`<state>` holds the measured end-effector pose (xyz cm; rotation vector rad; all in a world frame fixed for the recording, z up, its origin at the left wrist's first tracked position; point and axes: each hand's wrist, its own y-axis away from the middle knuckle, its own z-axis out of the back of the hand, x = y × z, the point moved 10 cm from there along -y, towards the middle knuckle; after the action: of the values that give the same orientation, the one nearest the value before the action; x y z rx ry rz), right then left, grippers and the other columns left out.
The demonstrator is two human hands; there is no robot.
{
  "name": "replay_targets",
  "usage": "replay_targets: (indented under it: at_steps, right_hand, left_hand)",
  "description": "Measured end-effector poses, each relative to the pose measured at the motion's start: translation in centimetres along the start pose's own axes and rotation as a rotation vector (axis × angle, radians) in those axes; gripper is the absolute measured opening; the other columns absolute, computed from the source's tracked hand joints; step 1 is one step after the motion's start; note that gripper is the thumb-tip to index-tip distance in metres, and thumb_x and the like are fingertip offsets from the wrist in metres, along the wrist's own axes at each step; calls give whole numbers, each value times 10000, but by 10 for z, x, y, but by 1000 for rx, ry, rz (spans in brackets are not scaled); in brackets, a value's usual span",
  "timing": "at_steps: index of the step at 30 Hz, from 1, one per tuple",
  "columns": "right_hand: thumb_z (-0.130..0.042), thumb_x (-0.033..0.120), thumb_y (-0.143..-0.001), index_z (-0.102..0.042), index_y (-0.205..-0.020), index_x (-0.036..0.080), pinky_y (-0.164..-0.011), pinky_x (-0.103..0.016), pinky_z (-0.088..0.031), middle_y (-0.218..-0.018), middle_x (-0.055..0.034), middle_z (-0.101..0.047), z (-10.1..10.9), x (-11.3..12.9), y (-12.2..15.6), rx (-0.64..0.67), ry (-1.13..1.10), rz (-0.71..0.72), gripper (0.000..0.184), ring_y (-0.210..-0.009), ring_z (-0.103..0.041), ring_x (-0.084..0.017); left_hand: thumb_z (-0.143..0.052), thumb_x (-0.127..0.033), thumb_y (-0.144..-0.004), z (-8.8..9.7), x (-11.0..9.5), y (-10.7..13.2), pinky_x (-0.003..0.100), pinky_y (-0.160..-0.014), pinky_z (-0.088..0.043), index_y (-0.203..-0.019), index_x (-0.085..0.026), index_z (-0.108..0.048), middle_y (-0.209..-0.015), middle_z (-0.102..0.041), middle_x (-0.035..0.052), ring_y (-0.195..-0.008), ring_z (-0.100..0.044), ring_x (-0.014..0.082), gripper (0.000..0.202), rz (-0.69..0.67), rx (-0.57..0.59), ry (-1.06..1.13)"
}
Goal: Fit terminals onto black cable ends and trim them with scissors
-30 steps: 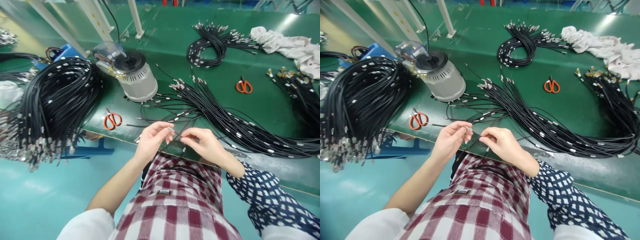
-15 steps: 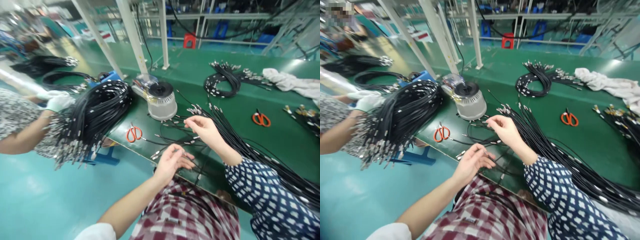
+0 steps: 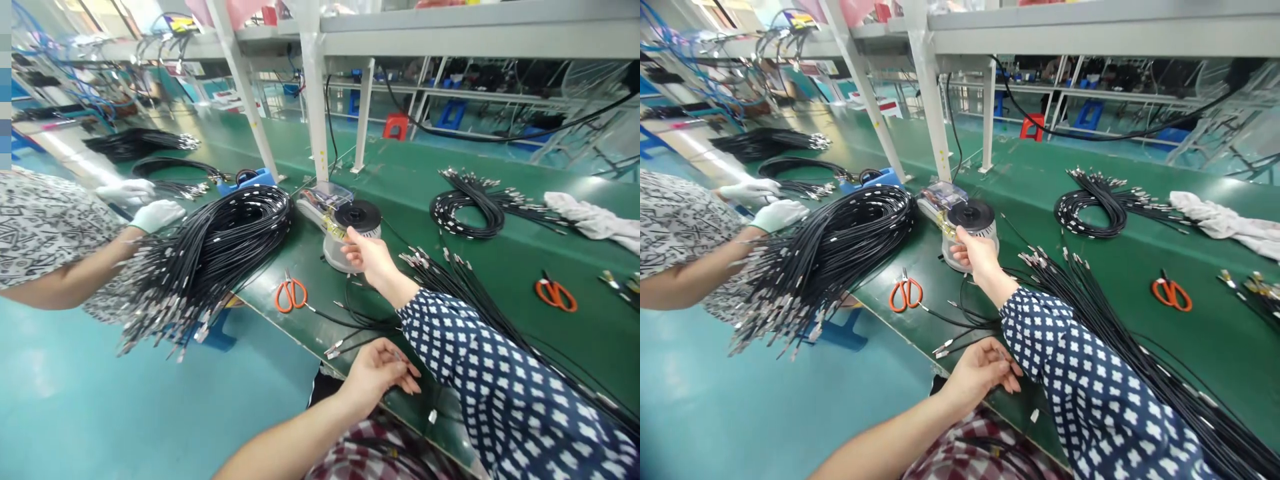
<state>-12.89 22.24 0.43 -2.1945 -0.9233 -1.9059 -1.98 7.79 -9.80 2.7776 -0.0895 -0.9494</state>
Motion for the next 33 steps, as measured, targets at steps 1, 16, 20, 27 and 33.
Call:
replay_targets:
  at_steps: [1, 16, 20, 27, 33]
  right_hand:
    - [-691, 305, -840, -633, -703, 126, -376, -156, -313, -592, -17, -642, 1, 0, -2, -27, -1, 12, 232, -426, -480, -41]
    - [-437, 386, -987, -696, -1100, 242, -829, -377, -457, -959, -103, -707, -5, 122, 2, -215, 1246, 813, 317, -934, -606, -256]
    - [-443, 353, -988, -650, -1180, 236, -879, -365, -454, -1034, -91, -715, -3, 119, 23, -106, 1032, 845, 306, -1035, -592, -246]
    - [-431, 649, -930, -709, -823, 156, -627, -263, -439, -772, -76, -718, 73, 26, 112, 299, 408, 166, 576, -663, -613, -143]
    - [-422, 667, -921, -677, -691, 169, -633, -247, -463, -664, -42, -667, 132, -2, 176, 253, 563, 61, 605, -611, -571, -134]
  left_hand:
    - [-874, -339, -655, -1, 0, 0, 228, -552, -544, -808, -113, -575, -759, -747, 109, -592, -720, 181, 406, 0, 6, 3]
    - [-835, -283, -710, -4, 2, 3, 221, -530, -524, -819, -115, -551, -768, -745, 118, -575, -708, 172, 347, 3, 44, 3]
    - [-819, -303, -736, -3, 3, 2, 218, -532, -523, -837, -125, -527, -796, -753, 124, -581, -712, 170, 356, -13, 63, -18]
    - [-724, -376, -833, -22, -3, 10, 240, -562, -509, -890, -164, -485, -802, -740, 88, -610, -703, 170, 325, -7, 75, -69]
    - [-710, -422, -836, -41, -25, 17, 208, -506, -342, -885, -134, -606, -750, -644, 26, -541, -517, 72, 311, -39, -44, -273]
